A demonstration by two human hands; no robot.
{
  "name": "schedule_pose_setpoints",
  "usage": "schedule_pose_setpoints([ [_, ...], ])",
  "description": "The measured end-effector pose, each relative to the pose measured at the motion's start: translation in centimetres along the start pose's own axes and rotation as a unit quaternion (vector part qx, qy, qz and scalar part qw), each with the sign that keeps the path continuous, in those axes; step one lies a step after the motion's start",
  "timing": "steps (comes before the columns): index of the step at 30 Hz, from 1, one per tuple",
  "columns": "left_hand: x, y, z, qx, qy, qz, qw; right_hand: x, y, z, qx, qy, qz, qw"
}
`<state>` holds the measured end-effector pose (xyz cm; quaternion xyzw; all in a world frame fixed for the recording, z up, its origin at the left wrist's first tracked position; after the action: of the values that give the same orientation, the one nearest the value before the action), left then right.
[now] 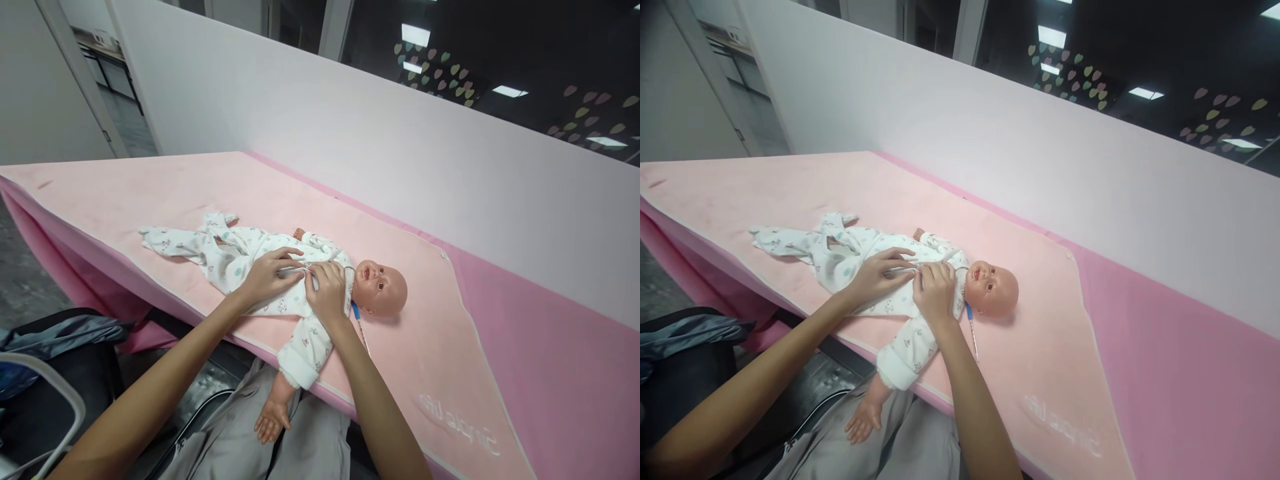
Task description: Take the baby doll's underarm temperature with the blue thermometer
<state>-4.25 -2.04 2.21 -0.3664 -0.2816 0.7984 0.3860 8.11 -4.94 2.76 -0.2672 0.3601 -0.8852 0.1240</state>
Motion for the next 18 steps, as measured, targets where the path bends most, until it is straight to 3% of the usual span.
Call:
schedule_pose_setpoints([
  [8, 0.05, 0.43, 0.36, -0.054, -0.029, -0.025, 0.998, -0.13, 0.09, -0.08, -0.004, -0.001, -0.005, 1.0],
  [18, -0.9, 0.1, -0.15, 0.012, -0.084, -0.048, 0.995, -0.22, 0.1, -0.15, -0.004, -0.005, -0.011, 1.0],
])
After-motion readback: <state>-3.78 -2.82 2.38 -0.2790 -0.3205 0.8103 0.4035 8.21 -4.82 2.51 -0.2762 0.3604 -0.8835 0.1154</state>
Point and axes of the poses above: each hand's wrist, its own y-axis away from the middle knuckle, its own z-axis out of the back of the hand, x = y × z, the point moved 7 cm from there along -y, towards the middle knuckle, and after that the axes turned 14 degrees about -z, right-handed, at the moved point
